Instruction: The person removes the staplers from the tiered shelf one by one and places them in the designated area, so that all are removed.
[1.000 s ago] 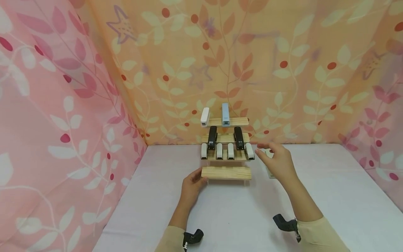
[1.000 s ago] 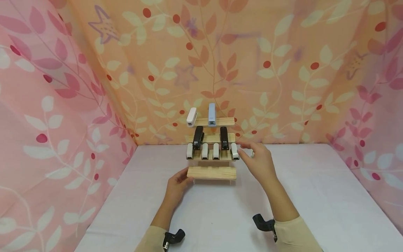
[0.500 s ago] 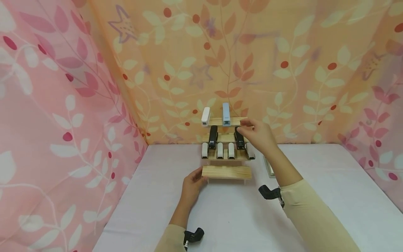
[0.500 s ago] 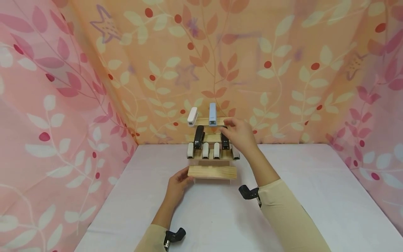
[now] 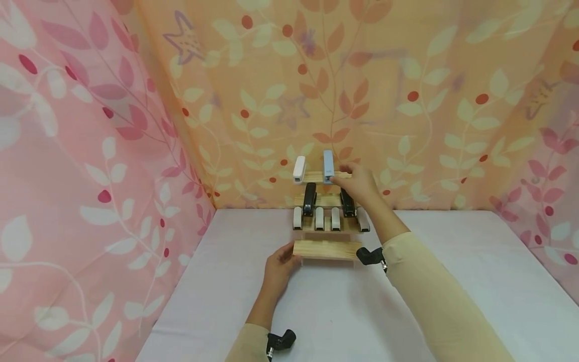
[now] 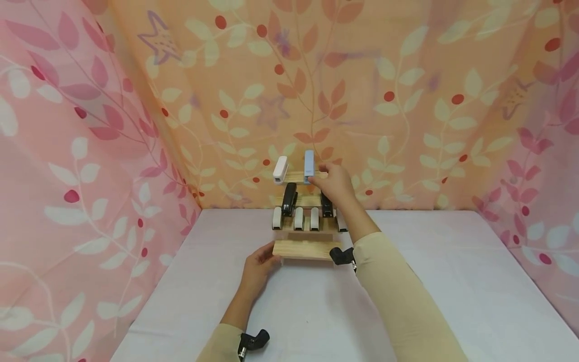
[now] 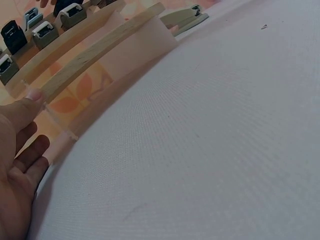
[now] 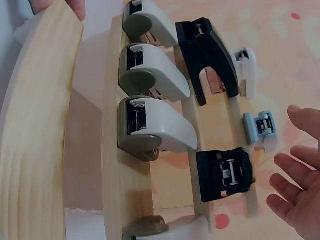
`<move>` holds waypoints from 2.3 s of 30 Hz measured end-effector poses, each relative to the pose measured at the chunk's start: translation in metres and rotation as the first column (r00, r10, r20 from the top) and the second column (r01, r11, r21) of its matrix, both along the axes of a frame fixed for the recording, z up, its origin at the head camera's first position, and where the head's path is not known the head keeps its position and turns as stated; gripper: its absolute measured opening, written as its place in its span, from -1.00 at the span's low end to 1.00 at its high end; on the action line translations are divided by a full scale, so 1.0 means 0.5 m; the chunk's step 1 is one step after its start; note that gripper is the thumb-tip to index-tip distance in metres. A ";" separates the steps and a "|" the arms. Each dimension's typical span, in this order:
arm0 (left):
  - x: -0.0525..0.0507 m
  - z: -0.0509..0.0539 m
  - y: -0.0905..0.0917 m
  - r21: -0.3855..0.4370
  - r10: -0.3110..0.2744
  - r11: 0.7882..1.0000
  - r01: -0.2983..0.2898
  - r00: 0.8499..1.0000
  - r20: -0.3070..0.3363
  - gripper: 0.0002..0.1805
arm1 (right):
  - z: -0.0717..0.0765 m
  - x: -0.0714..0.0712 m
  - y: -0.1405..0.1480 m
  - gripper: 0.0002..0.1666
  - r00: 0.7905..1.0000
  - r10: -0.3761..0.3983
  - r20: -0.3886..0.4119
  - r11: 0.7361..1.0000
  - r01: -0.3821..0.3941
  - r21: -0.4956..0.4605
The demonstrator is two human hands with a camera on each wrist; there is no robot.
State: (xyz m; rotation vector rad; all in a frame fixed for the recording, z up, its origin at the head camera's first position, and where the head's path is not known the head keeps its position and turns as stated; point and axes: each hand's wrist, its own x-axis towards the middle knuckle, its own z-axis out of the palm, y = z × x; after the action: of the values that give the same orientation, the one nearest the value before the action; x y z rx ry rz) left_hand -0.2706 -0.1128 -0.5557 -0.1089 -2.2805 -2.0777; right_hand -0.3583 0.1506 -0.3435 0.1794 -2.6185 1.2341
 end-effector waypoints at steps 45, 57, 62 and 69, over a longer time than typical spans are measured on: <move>-0.005 -0.004 0.002 0.029 -0.010 1.000 0.011 0.998 -0.057 -0.33 | -0.023 -0.036 -0.049 -0.55 0.984 -0.171 -0.055 0.984 0.168 -0.061; -0.004 -0.004 0.005 0.043 -0.013 0.999 0.015 0.998 -0.053 -0.36 | -0.025 -0.027 -0.048 -0.56 0.963 -0.242 -0.118 0.966 0.228 -0.121; -0.002 -0.003 0.003 0.017 -0.016 1.000 0.017 0.998 -0.053 -0.34 | -0.021 -0.016 -0.048 -0.57 0.955 -0.248 -0.166 0.961 0.221 -0.167; -0.001 -0.001 0.001 0.016 -0.015 1.000 0.016 0.999 -0.053 -0.34 | -0.010 0.013 -0.043 -0.57 0.943 -0.244 -0.226 0.957 0.196 -0.214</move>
State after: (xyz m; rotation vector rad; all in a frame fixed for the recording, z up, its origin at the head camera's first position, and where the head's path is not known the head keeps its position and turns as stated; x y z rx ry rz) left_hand -0.2709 -0.1125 -0.5563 -0.1787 -2.2397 -2.0745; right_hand -0.3518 0.1292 -0.3487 0.0043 -2.2229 1.2792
